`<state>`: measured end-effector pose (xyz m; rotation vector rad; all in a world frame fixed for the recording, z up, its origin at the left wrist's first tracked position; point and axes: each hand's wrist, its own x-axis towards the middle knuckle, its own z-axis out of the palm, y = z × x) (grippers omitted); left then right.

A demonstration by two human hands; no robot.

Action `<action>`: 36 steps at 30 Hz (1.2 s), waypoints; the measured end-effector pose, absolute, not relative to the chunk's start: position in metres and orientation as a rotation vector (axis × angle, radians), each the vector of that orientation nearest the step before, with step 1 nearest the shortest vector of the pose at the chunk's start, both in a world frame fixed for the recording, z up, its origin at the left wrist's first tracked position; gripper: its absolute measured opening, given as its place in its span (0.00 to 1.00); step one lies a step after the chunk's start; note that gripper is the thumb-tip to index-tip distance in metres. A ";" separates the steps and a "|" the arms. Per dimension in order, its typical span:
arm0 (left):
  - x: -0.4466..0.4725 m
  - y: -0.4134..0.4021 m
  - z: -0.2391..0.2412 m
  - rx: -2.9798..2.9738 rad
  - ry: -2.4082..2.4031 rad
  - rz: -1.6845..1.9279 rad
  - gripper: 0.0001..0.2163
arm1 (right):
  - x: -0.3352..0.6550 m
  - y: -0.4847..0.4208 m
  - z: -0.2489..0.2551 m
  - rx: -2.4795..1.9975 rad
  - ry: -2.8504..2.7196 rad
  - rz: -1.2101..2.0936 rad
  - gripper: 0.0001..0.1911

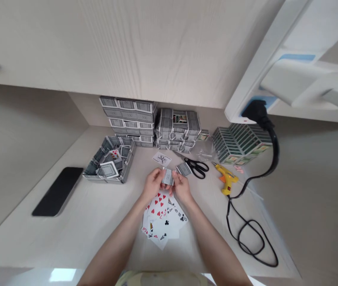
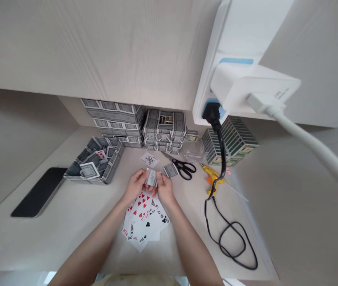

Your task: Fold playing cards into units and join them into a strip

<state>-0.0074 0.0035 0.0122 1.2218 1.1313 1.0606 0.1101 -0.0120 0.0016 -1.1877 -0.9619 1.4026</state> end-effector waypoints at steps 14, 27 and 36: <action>-0.011 0.005 0.009 1.645 1.503 1.097 0.18 | 0.107 -0.014 0.000 -1.309 -1.034 1.326 0.21; -0.032 0.023 0.003 1.428 1.593 1.154 0.18 | 0.131 -0.010 -0.001 -1.402 -1.265 0.998 0.18; -0.043 0.026 0.008 1.522 1.754 1.095 0.17 | 0.123 -0.034 0.025 -1.409 -2.177 0.992 0.52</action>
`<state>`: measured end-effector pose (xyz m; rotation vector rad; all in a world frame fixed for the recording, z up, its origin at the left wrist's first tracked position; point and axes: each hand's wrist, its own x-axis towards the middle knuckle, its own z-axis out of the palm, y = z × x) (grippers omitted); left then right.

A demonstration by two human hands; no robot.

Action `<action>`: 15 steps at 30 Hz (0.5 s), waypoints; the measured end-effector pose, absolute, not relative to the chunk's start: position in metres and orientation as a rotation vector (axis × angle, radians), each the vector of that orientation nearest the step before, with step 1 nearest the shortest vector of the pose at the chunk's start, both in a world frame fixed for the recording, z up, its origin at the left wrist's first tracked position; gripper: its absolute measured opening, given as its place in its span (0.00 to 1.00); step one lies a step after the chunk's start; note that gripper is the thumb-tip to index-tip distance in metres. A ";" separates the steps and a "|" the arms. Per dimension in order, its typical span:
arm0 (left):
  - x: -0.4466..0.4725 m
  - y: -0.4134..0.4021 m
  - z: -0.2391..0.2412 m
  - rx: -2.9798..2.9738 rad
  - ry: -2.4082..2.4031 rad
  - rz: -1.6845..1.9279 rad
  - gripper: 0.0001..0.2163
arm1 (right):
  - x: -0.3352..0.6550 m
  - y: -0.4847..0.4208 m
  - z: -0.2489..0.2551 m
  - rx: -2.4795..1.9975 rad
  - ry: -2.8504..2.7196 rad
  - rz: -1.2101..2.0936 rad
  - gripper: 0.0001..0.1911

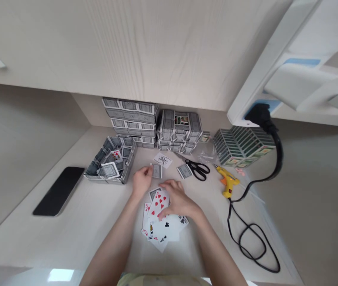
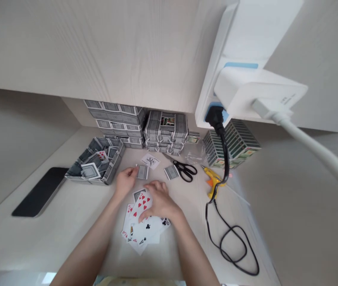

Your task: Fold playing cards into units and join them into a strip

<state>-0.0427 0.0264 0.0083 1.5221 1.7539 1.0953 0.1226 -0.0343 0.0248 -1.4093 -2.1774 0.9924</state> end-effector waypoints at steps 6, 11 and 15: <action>-0.046 0.026 0.010 1.582 1.853 1.057 0.17 | 0.112 -0.041 0.027 -1.567 -2.240 0.957 0.59; -0.047 0.028 0.006 1.615 1.922 1.098 0.15 | 0.116 -0.033 0.016 -1.570 -2.142 0.960 0.54; -0.048 0.030 0.003 1.527 1.833 1.189 0.12 | 0.120 -0.027 0.006 -1.566 -1.919 0.919 0.43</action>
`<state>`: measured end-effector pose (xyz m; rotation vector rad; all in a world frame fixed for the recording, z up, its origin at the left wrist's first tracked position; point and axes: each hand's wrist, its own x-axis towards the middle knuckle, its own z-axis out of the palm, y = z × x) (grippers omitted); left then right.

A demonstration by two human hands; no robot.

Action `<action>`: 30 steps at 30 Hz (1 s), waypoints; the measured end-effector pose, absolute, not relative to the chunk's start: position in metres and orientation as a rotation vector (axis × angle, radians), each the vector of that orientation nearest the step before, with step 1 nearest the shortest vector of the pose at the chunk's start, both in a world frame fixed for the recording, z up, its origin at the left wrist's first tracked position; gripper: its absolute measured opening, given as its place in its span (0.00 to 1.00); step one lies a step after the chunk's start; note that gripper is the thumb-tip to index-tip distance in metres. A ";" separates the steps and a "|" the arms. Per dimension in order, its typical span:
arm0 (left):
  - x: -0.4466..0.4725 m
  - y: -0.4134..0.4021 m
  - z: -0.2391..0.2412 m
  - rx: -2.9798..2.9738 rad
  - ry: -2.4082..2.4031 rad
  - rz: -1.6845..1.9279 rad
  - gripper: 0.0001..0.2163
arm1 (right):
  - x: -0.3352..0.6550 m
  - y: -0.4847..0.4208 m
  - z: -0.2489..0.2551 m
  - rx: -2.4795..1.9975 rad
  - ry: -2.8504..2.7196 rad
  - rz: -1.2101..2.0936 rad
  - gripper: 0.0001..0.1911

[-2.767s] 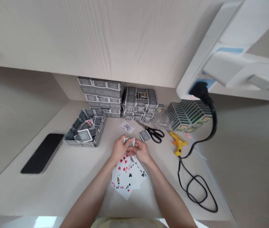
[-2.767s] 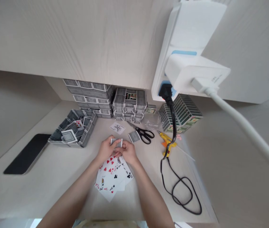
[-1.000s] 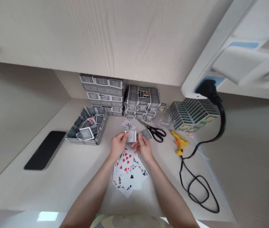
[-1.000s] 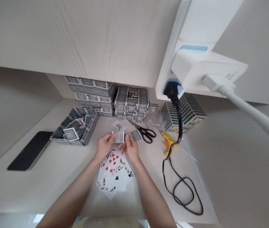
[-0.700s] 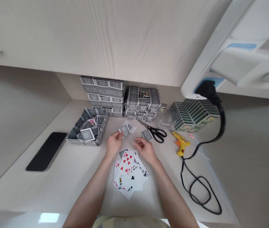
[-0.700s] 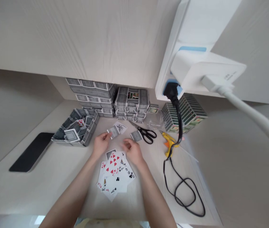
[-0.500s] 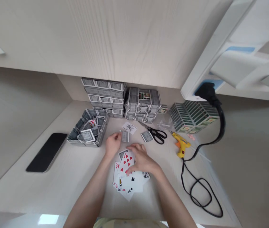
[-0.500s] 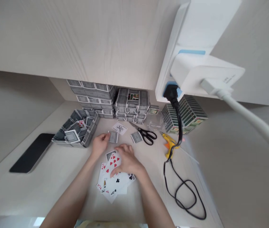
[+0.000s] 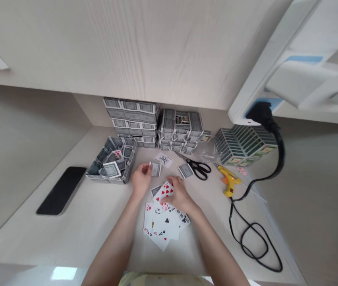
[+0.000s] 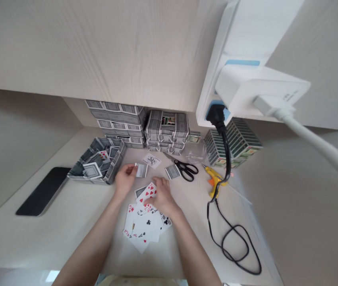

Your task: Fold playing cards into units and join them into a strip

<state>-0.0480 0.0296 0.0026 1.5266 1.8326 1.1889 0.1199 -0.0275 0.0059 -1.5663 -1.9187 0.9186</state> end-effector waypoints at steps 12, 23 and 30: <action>-0.048 0.027 0.002 1.699 1.917 1.144 0.10 | 0.128 -0.012 0.003 -1.311 -1.065 1.069 0.15; -0.012 0.025 0.015 2.056 1.815 1.008 0.14 | 0.130 -0.004 -0.008 -1.406 -0.800 0.751 0.19; 0.009 0.058 0.012 2.211 1.957 0.598 0.33 | 0.135 0.000 -0.015 -1.436 -0.675 0.671 0.19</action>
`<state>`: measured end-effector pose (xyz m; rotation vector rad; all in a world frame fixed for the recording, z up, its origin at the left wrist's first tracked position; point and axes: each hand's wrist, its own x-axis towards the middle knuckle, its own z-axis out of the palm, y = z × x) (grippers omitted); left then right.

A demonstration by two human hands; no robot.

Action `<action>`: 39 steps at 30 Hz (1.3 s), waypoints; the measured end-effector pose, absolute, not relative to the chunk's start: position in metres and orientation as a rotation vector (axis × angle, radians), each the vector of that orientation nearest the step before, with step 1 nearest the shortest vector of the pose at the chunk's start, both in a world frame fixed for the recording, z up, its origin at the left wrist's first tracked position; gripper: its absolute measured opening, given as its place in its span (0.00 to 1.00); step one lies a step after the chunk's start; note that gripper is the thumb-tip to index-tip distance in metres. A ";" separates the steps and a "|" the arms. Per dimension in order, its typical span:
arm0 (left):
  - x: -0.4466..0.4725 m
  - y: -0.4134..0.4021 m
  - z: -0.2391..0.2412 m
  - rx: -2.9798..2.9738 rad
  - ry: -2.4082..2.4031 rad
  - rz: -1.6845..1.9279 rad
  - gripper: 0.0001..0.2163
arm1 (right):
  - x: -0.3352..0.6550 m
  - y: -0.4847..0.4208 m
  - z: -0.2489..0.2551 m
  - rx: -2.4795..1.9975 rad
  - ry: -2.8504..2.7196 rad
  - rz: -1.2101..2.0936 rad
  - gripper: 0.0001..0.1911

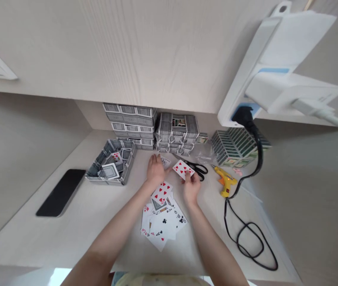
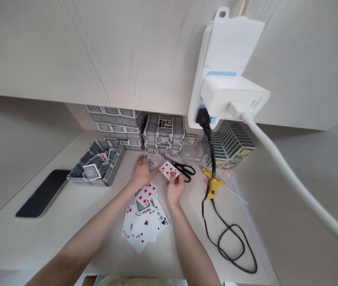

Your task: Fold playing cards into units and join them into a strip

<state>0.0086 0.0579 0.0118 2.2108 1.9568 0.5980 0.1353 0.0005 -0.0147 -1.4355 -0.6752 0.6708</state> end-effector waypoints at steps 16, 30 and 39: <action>-0.009 0.048 0.021 2.395 1.589 0.458 0.27 | 0.137 -0.003 -0.012 -1.444 -0.810 0.690 0.21; -0.020 0.018 0.013 2.323 1.205 0.462 0.34 | 0.140 -0.005 -0.005 -1.317 -0.955 1.213 0.16; -0.010 0.008 0.027 2.208 1.132 0.736 0.37 | 0.140 -0.006 0.007 -1.233 -0.911 1.246 0.18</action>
